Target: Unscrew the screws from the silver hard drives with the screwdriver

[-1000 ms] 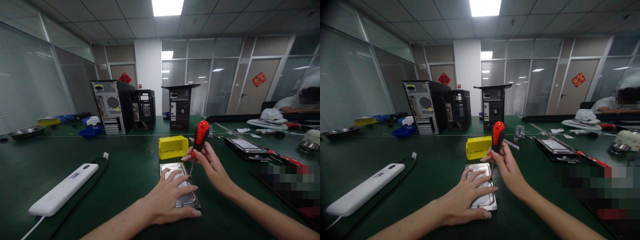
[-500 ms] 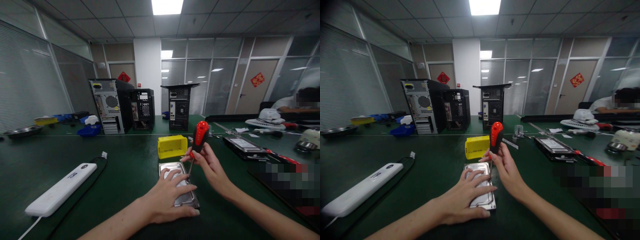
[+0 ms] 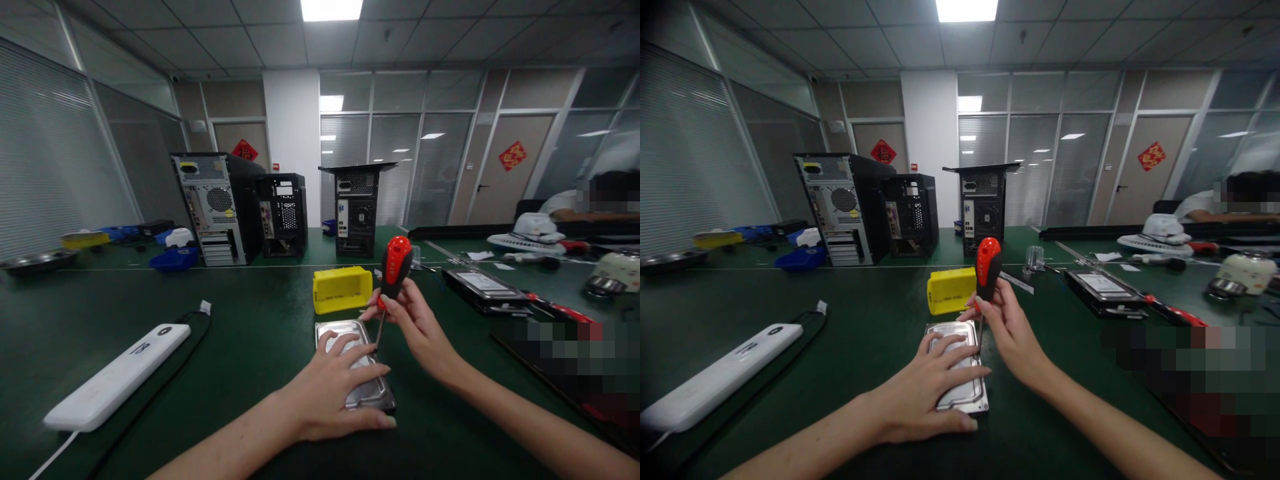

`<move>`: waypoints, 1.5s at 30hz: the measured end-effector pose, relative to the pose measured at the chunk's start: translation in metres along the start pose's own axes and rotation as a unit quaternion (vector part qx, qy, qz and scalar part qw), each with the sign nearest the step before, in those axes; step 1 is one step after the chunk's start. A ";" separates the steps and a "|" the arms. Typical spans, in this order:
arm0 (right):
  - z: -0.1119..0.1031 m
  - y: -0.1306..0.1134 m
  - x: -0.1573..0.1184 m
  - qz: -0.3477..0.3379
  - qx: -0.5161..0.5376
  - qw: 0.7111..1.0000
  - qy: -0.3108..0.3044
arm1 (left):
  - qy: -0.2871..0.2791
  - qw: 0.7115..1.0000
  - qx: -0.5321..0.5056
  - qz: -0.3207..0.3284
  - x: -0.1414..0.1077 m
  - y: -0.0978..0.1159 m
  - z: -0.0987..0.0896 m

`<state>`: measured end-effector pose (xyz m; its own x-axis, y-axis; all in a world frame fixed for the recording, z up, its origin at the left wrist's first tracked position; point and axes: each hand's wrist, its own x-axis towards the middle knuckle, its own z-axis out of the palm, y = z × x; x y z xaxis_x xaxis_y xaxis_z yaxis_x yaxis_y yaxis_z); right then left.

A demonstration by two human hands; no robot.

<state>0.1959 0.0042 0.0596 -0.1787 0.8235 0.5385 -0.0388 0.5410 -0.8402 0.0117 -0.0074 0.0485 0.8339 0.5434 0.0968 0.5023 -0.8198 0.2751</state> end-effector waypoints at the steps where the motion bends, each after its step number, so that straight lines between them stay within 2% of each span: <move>1: 0.000 0.000 0.000 0.000 -0.003 1.000 0.001 | 0.001 1.000 0.002 0.002 0.000 0.000 0.000; 21: -0.004 0.002 0.001 -0.004 -0.041 0.999 0.012 | 0.020 1.000 0.014 0.017 0.000 -0.001 0.003; 25: -0.018 0.003 0.006 -0.013 -0.121 0.992 0.037 | 0.025 0.999 0.011 0.020 0.000 -0.001 0.003; 28: -0.041 0.011 0.005 0.008 -0.299 0.953 0.042 | 0.031 0.999 0.012 0.022 0.000 -0.001 0.003; 30: -0.057 0.021 -0.003 0.023 -0.403 0.915 -0.013 | 0.031 0.999 0.018 0.025 0.000 -0.002 0.005; 32: -0.070 0.033 -0.015 0.063 -0.445 0.891 -0.066 | 0.029 0.999 0.024 0.027 0.001 -0.003 0.007; 34: -0.078 0.044 -0.030 0.080 -0.477 0.871 -0.089 | 0.029 0.999 0.030 0.025 0.001 -0.004 0.009; 39: -0.076 0.057 -0.049 0.047 -0.585 0.807 -0.062 | 0.023 0.999 0.037 0.016 0.002 -0.002 0.009; 45: -0.066 0.053 -0.052 -0.048 -0.609 0.789 -0.067 | 0.024 0.999 0.038 0.009 0.001 0.000 0.010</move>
<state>0.2681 0.0014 -0.0083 -0.3381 0.7871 0.5160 0.9000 0.4307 -0.0673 0.0150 -0.0085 0.0395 0.8318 0.5349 0.1479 0.5045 -0.8399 0.2000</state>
